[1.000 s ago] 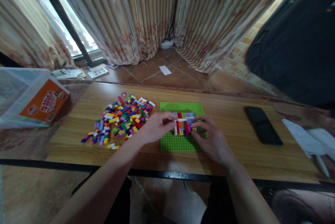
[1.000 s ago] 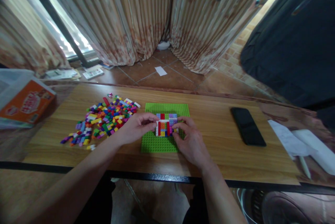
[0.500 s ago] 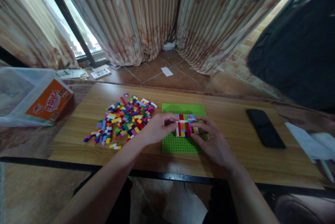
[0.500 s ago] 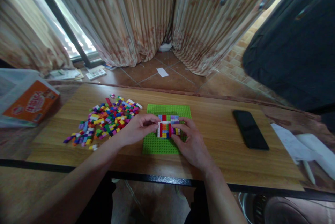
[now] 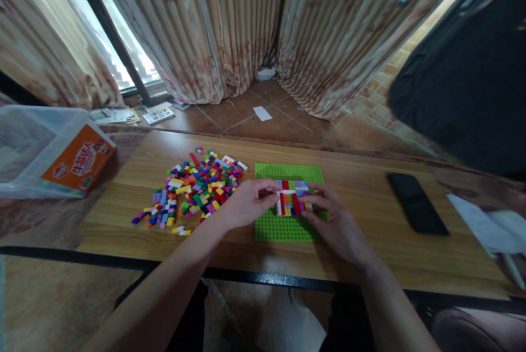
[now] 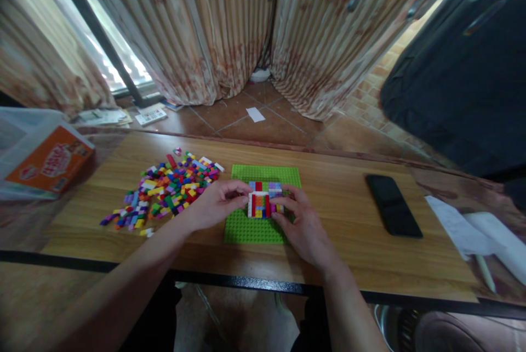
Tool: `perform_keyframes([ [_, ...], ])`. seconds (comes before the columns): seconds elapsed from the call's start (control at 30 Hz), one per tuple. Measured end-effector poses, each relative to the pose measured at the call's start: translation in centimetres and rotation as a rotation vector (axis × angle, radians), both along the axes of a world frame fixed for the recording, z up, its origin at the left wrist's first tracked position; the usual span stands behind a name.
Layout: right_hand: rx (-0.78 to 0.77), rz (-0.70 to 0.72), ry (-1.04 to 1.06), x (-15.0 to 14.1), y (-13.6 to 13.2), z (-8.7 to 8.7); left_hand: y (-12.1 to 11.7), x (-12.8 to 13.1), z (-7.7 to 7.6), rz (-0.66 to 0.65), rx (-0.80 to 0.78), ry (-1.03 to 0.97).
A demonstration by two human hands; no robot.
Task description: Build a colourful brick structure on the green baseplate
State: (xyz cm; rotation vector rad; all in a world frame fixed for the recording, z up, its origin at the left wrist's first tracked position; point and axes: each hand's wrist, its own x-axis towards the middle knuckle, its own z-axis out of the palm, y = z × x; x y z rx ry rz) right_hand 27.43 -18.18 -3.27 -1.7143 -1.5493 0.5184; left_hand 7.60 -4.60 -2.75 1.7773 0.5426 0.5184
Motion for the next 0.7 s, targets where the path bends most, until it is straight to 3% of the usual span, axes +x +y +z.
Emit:
perform_keyframes([
  [0.7,0.033,-0.053,0.037,-0.51,0.14,-0.04,-0.09,-0.02,0.04,-0.005,0.031,0.028],
])
